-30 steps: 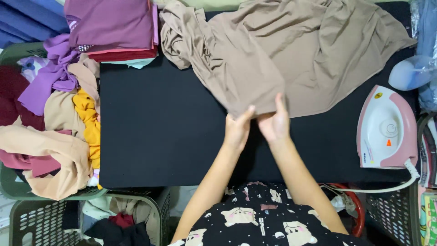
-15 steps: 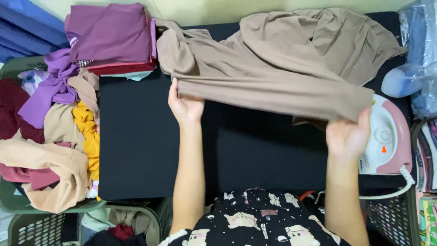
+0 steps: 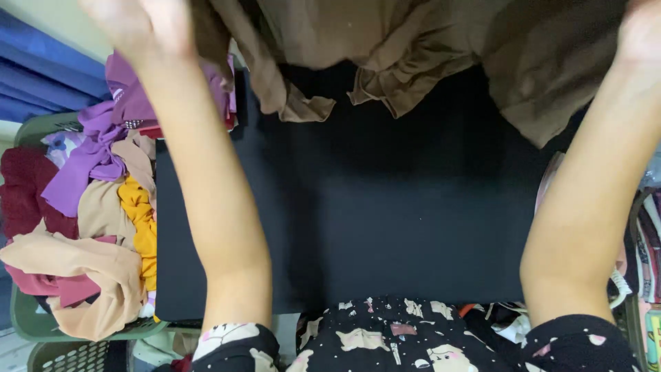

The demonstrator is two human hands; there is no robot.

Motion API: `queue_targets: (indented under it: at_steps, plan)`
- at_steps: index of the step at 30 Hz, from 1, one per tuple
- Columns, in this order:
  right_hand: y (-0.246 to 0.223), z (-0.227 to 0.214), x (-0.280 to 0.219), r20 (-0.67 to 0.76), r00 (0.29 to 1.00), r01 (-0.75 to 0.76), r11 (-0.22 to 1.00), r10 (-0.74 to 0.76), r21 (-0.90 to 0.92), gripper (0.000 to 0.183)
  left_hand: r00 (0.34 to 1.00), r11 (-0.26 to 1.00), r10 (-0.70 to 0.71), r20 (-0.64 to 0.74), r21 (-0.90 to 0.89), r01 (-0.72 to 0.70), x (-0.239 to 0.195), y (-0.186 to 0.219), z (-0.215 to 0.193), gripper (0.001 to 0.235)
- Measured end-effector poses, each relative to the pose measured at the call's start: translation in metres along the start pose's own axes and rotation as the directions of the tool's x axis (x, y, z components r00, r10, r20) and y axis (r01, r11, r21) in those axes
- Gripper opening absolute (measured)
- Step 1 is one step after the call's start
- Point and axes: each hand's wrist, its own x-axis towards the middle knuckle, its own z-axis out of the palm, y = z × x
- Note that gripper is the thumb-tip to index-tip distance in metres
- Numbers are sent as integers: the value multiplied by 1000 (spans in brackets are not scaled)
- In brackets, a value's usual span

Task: Ironing and folding a brown garment on an ironing station.

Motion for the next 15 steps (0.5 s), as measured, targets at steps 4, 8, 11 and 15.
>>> queue_targets:
  at_steps: [4,8,11,15]
  plan:
    - [-19,4,-2,104,977,201,966,-186,-164,49,996,986,23,-85,166,-8,-56,24,10,44]
    - [23,9,-101,-45,975,191,928,-216,-320,52,957,953,31,-290,298,60,-151,-18,-74,59]
    - [56,-35,-144,-343,936,-36,944,-83,-328,50,818,886,99,-567,425,187,-215,-39,-160,57]
    - [76,-96,-194,-494,866,-327,835,78,-443,46,598,741,215,-772,528,415,-289,-71,-248,63]
